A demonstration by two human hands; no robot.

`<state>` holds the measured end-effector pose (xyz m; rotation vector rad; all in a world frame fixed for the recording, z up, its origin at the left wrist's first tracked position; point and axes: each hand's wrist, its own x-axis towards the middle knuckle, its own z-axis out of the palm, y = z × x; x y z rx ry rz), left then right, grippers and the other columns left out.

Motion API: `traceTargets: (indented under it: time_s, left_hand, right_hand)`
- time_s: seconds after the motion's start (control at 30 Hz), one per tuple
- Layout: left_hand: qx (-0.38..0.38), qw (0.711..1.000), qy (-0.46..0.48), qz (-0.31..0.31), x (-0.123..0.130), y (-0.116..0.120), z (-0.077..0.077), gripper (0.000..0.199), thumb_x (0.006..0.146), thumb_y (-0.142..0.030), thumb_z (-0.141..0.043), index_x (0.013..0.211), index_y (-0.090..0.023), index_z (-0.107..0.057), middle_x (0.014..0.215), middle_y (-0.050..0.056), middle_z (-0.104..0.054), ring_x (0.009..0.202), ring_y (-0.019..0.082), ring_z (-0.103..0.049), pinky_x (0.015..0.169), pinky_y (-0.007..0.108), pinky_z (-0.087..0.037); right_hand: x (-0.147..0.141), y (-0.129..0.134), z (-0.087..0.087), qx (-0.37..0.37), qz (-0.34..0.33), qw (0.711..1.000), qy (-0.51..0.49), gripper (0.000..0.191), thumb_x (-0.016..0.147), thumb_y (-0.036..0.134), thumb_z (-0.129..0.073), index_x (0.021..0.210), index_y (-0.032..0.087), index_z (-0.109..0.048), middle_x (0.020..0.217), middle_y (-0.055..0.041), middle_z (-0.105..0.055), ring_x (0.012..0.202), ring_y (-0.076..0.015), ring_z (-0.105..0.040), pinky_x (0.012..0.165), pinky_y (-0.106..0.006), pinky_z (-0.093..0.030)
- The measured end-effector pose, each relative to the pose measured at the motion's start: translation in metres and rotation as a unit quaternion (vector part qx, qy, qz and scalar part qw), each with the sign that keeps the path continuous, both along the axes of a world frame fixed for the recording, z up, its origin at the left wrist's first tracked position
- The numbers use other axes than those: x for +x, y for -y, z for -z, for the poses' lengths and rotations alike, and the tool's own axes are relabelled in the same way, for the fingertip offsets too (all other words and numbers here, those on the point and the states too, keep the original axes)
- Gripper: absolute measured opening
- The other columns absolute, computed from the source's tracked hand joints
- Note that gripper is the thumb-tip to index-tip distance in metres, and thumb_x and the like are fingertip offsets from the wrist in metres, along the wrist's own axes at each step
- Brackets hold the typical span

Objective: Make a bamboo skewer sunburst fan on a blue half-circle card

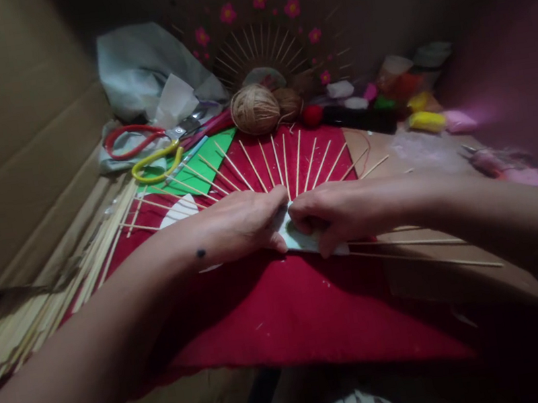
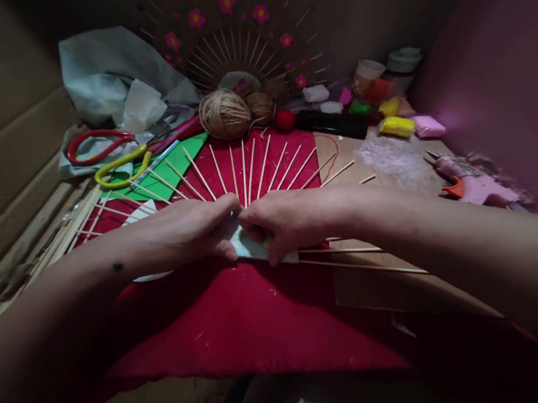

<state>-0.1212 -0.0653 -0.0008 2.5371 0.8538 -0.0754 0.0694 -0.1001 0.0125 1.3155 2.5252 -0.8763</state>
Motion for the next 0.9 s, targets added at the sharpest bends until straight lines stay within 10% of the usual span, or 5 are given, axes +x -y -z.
traceTargets:
  time_s: [0.47, 0.9]
  left_hand:
    - [-0.021, 0.999, -0.022, 0.023, -0.001, 0.003, -0.016, 0.019, 0.080, -0.028, -0.060, 0.097, -0.020, -0.054, 0.083, 0.000, -0.063, 0.070, 0.014, -0.057, 0.057, 0.023, -0.035]
    - [0.202, 0.976, 0.084, -0.016, -0.014, 0.020, -0.001, 0.022, 0.088, -0.030, -0.049, 0.100, -0.018, -0.063, 0.093, 0.008, -0.060, 0.080, 0.017, -0.055, 0.070, 0.029, -0.044]
  right_hand:
    - [-0.008, 0.006, -0.004, 0.028, -0.004, 0.999, 0.047, 0.024, 0.066, 0.013, -0.073, 0.081, 0.018, -0.055, 0.075, 0.0016, -0.054, 0.063, -0.0113, -0.047, 0.054, -0.023, -0.033]
    - [0.016, 0.031, -0.019, 0.143, -0.053, 0.988, -0.010, 0.012, 0.080, 0.007, -0.055, 0.089, 0.014, -0.060, 0.092, -0.0071, -0.060, 0.076, -0.0136, -0.050, 0.066, -0.025, -0.037]
